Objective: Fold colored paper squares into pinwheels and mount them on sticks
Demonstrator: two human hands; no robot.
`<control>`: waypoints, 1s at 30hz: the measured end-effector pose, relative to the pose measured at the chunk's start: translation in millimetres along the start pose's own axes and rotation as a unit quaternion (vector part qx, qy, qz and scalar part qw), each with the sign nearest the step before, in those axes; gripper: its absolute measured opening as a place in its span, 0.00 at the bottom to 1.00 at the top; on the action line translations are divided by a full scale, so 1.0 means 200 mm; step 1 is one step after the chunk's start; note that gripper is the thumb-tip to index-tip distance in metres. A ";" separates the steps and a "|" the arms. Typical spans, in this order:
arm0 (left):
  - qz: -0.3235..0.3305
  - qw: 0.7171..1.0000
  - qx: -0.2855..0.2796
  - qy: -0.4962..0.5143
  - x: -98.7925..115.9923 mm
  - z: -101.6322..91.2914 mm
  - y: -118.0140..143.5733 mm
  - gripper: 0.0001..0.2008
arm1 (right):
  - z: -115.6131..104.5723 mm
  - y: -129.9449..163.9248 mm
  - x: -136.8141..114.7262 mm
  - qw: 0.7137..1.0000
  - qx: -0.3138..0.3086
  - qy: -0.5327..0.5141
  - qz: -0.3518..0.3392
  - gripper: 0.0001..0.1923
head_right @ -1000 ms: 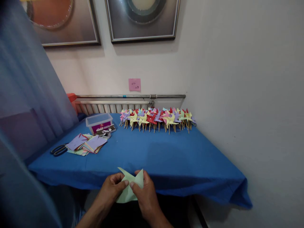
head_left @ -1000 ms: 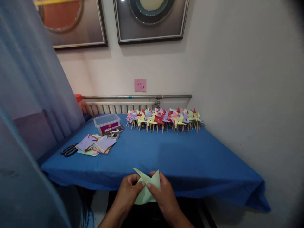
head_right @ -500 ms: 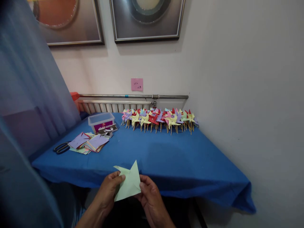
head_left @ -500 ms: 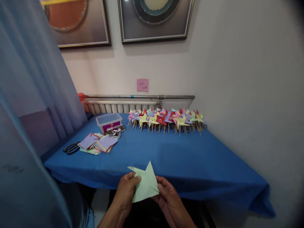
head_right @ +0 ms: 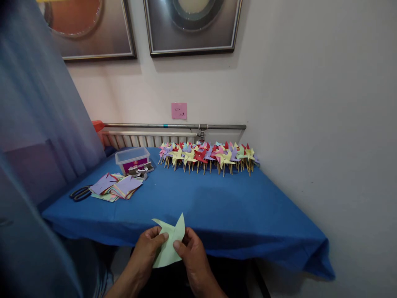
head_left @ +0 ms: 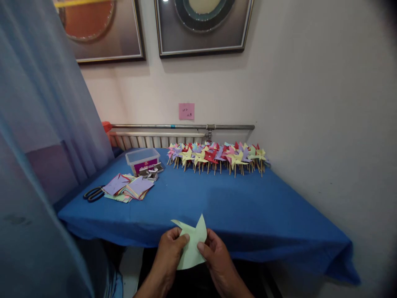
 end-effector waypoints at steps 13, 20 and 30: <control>0.017 1.000 0.023 -0.002 0.01 -0.01 0.00 0.16 | -0.07 0.03 -0.02 0.998 0.033 0.061 -0.003 0.25; -0.008 0.999 -0.009 0.036 0.01 -0.02 -0.01 0.17 | -0.04 0.05 -0.05 0.999 0.018 0.026 0.018 0.20; 0.058 0.996 -0.014 -0.060 -0.02 0.01 0.00 0.14 | -0.05 -0.02 0.01 0.998 0.029 0.054 0.017 0.23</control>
Point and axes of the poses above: each hand's wrist, its own y-axis away from the middle knuckle, its own z-axis out of the palm, x = y × z, the point moved 2 cm from there along -y, towards the middle knuckle, and after that the axes turned 4 degrees about z, right-handed, at the moved point
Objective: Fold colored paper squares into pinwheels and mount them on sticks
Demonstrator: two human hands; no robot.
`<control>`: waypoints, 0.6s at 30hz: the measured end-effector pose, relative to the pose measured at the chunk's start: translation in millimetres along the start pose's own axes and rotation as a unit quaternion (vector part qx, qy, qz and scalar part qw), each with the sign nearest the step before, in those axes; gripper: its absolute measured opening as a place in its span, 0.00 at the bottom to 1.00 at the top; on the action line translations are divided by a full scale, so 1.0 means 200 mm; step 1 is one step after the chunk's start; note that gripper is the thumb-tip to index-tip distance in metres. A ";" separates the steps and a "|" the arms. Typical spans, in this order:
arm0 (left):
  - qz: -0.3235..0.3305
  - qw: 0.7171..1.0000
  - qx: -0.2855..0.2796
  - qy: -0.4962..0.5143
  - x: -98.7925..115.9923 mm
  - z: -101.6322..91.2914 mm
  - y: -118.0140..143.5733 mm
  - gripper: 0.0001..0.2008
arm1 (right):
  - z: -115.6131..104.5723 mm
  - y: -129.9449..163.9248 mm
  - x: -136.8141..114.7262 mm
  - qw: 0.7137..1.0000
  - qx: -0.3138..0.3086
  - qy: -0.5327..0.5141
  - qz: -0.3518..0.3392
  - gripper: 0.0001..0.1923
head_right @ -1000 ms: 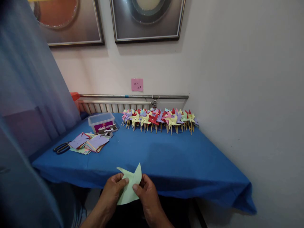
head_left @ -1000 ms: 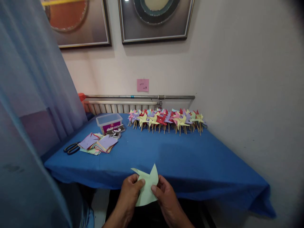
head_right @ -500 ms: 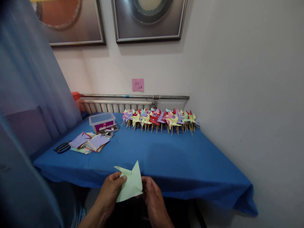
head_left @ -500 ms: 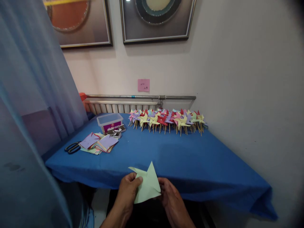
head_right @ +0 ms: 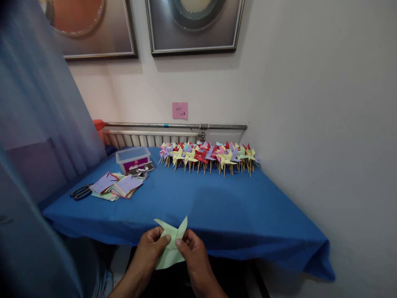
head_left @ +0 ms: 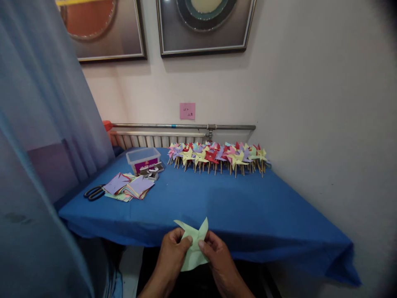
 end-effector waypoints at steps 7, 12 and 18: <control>-0.015 1.000 0.001 0.020 -0.01 0.02 0.01 0.15 | 0.03 -0.01 -0.01 0.999 0.034 0.005 -0.004 0.23; -0.013 1.000 0.009 0.007 -0.01 0.01 0.01 0.14 | 0.04 0.00 0.01 0.999 0.031 -0.006 0.007 0.23; -0.016 1.000 -0.001 0.008 -0.01 0.01 0.01 0.14 | 0.04 0.00 0.01 0.999 0.024 -0.009 0.021 0.25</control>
Point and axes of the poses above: each hand's wrist, its own y-axis away from the middle knuckle, its own z-axis out of the palm, x = y × z, the point moved 2 cm from there along -y, towards the middle knuckle, and after that the axes turned 4 degrees about z, right-handed, at the moved point
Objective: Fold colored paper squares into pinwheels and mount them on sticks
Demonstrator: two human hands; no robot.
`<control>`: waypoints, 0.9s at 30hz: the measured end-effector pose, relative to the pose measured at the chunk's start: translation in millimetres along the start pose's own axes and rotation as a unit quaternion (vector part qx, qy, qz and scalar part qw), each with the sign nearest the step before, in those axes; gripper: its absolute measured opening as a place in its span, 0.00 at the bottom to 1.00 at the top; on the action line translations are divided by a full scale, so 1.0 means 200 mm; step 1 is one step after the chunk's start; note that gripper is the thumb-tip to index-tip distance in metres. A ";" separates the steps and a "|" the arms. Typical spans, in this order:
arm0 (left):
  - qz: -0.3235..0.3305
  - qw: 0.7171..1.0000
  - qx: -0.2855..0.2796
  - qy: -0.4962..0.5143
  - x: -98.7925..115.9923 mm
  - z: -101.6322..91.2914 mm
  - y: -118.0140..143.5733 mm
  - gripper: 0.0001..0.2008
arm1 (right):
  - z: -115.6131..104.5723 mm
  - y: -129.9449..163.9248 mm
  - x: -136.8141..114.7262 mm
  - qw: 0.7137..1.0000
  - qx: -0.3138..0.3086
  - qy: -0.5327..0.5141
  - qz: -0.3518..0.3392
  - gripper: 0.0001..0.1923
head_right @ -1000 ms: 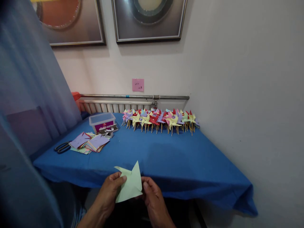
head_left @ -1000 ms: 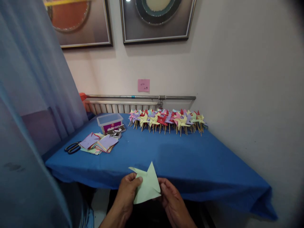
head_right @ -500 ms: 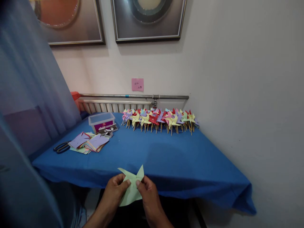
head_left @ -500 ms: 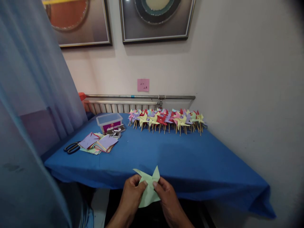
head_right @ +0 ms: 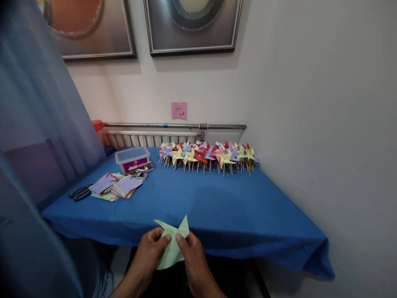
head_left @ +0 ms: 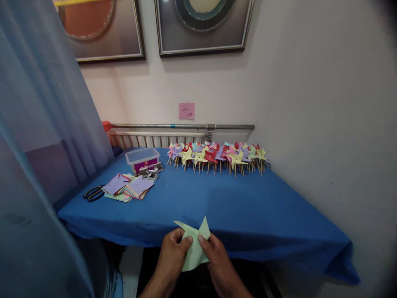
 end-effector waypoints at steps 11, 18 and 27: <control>-0.017 1.000 0.001 0.022 0.01 0.00 0.00 0.15 | -0.02 0.02 -0.05 0.993 -0.041 0.100 -0.057 0.28; -0.030 0.999 -0.004 0.044 0.02 -0.02 0.00 0.15 | -0.07 0.01 -0.06 0.987 -0.042 0.141 -0.066 0.25; -0.043 0.997 -0.026 0.064 0.03 -0.01 0.00 0.16 | -0.07 -0.01 -0.04 0.989 -0.060 0.120 -0.062 0.26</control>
Point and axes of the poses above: each hand's wrist, its own y-axis away from the middle knuckle, its own z-axis out of the palm, x = y × z, the point moved 2 cm from there along -y, towards the middle knuckle, and after that the axes turned 4 degrees about z, right-handed, at the moved point
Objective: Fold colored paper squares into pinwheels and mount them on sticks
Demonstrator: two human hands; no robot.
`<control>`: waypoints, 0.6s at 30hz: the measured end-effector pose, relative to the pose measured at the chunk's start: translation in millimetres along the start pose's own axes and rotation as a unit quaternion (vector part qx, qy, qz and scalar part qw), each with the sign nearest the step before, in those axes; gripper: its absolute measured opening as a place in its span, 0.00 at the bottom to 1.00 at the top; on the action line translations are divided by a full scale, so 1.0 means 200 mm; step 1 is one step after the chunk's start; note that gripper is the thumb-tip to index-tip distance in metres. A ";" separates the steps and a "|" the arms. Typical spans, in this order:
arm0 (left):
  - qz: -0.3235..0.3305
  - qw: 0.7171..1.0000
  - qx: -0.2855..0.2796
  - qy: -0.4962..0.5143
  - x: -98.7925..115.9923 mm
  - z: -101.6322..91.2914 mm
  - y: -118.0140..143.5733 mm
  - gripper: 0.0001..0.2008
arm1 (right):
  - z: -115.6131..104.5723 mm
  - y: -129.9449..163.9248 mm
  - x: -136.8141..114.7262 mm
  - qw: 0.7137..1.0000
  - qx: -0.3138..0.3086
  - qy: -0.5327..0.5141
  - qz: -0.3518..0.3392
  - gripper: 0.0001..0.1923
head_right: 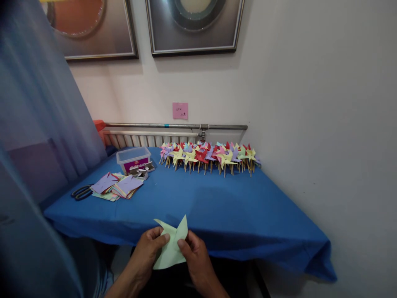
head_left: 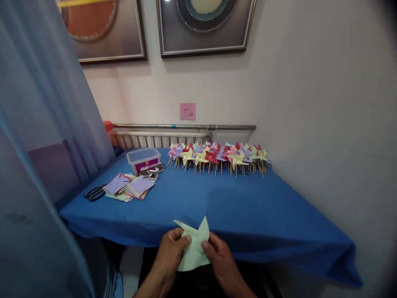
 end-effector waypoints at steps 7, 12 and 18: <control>0.014 1.000 -0.008 -0.016 -0.03 0.00 0.00 0.16 | 0.03 -0.04 0.01 0.999 0.035 0.000 0.025 0.29; 0.005 1.000 -0.006 -0.002 0.00 0.02 0.02 0.17 | 0.05 -0.05 0.04 0.996 0.079 -0.006 0.043 0.31; -0.007 1.000 -0.010 0.022 0.03 0.05 0.03 0.16 | 0.07 -0.05 0.03 0.992 0.112 -0.018 0.046 0.32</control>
Point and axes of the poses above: each hand's wrist, its own y-axis away from the middle knuckle, its own z-axis out of the palm, x = y × z, the point moved 2 cm from there along -y, towards the middle knuckle, and after that the axes turned 4 degrees about z, right-handed, at the moved point
